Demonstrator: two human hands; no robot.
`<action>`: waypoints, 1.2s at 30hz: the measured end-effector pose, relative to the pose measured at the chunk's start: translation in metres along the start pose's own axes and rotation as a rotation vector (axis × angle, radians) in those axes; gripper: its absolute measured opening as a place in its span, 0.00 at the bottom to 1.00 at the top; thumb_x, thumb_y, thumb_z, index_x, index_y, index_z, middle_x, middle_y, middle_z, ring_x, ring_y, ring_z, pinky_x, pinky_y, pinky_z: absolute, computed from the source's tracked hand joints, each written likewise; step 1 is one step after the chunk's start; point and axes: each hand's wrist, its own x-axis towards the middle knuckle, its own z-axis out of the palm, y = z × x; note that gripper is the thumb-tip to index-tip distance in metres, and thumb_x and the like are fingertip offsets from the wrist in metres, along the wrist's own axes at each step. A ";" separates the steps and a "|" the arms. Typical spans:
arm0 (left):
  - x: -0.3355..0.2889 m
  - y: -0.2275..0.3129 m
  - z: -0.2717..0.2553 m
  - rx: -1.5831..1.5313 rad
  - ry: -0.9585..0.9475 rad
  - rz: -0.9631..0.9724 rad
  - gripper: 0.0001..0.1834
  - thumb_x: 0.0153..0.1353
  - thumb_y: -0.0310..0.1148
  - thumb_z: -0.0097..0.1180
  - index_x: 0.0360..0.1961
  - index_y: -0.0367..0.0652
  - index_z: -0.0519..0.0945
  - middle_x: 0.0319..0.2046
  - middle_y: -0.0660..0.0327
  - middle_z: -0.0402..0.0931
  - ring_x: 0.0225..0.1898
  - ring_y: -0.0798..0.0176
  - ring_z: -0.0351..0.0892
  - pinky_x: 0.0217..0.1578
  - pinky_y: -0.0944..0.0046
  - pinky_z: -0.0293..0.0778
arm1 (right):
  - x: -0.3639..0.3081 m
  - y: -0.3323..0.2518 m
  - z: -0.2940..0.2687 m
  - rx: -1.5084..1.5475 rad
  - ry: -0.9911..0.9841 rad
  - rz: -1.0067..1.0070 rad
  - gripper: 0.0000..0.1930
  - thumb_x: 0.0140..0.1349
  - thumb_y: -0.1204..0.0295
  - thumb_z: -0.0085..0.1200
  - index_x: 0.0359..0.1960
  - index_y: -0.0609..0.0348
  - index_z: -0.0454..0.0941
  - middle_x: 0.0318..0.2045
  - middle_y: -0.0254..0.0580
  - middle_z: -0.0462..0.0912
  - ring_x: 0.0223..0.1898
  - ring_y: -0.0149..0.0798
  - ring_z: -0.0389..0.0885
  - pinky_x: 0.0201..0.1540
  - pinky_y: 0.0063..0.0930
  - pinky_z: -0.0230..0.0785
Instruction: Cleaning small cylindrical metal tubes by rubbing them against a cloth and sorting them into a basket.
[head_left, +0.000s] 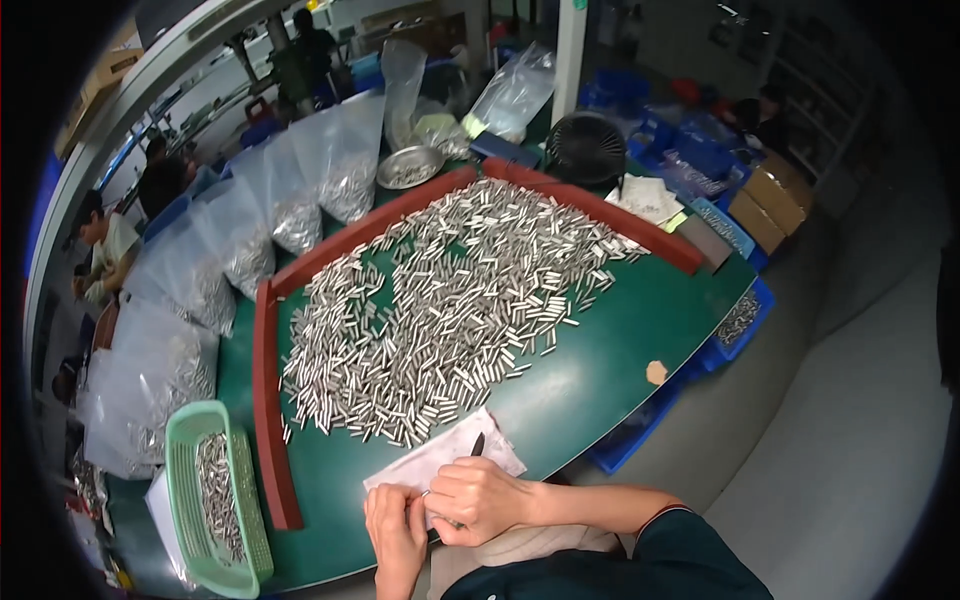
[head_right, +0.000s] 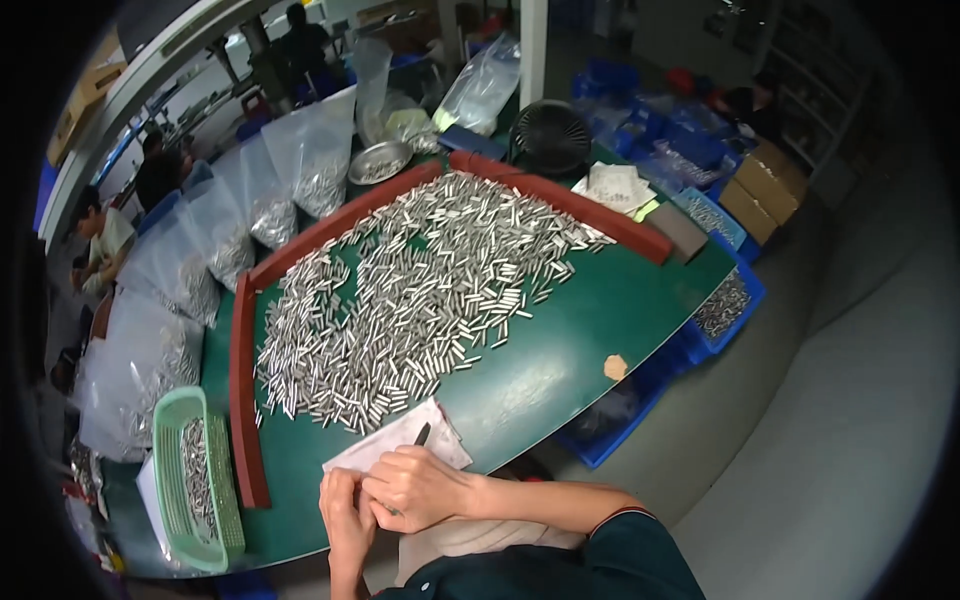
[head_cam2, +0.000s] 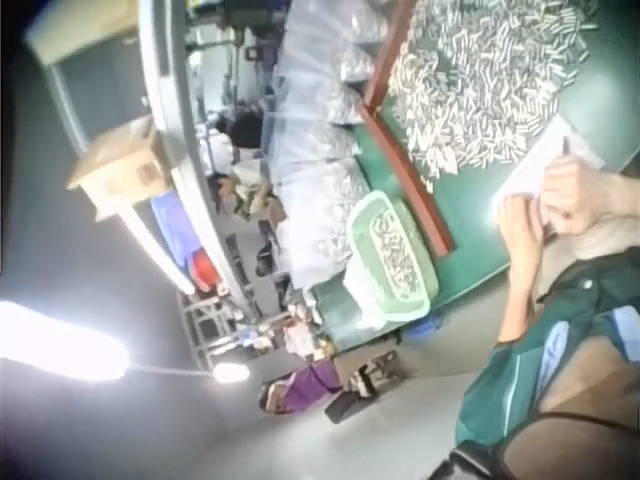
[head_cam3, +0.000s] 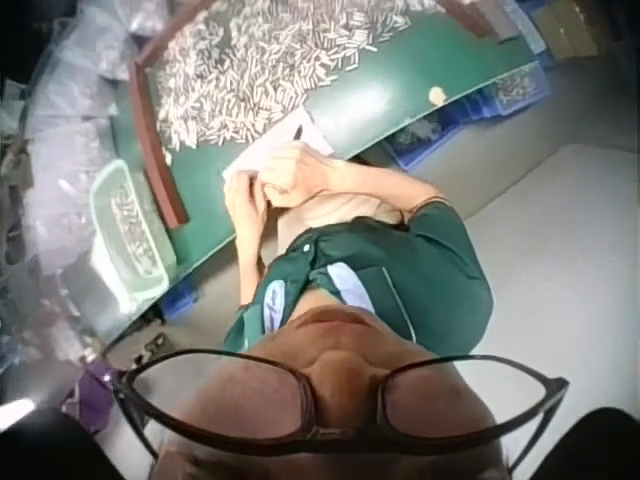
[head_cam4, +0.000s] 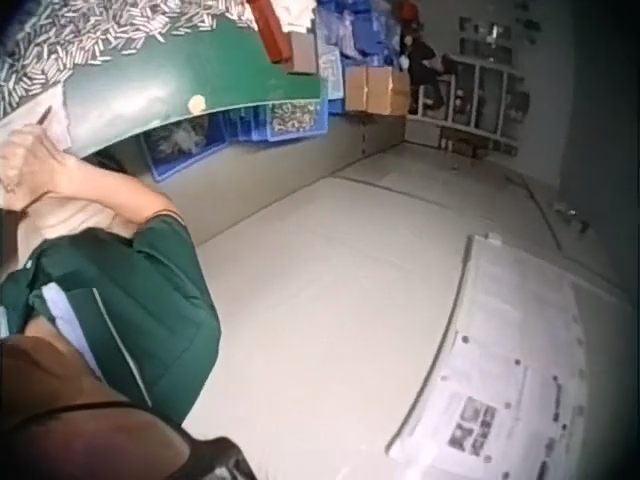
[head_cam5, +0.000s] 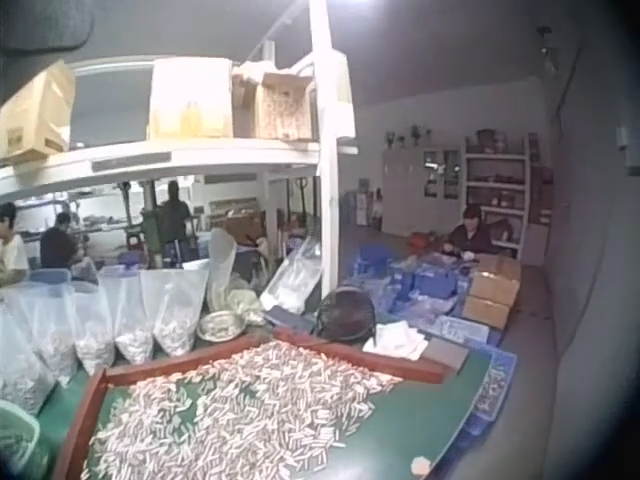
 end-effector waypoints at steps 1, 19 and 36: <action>-0.001 0.001 0.000 -0.005 0.014 0.004 0.06 0.43 0.20 0.53 0.23 0.38 0.68 0.22 0.56 0.66 0.26 0.53 0.65 0.30 0.59 0.60 | -0.001 0.001 -0.001 -0.062 -0.039 -0.001 0.08 0.37 0.72 0.51 0.14 0.58 0.64 0.14 0.37 0.62 0.17 0.37 0.64 0.19 0.27 0.56; 0.020 0.006 -0.001 -0.232 0.372 -0.048 0.02 0.52 0.19 0.43 0.25 0.34 0.65 0.25 0.56 0.65 0.27 0.61 0.64 0.30 0.67 0.62 | 0.010 0.032 -0.076 -0.291 0.043 -0.016 0.10 0.43 0.68 0.57 0.24 0.57 0.71 0.28 0.40 0.70 0.32 0.40 0.71 0.34 0.30 0.62; 0.018 0.000 -0.001 -0.424 0.344 -0.264 0.04 0.57 0.23 0.43 0.33 0.35 0.68 0.30 0.59 0.67 0.30 0.67 0.68 0.34 0.71 0.67 | 0.070 0.298 -0.371 -0.304 0.477 0.948 0.44 0.45 0.41 0.51 0.53 0.70 0.60 0.52 0.56 0.64 0.55 0.44 0.62 0.57 0.34 0.52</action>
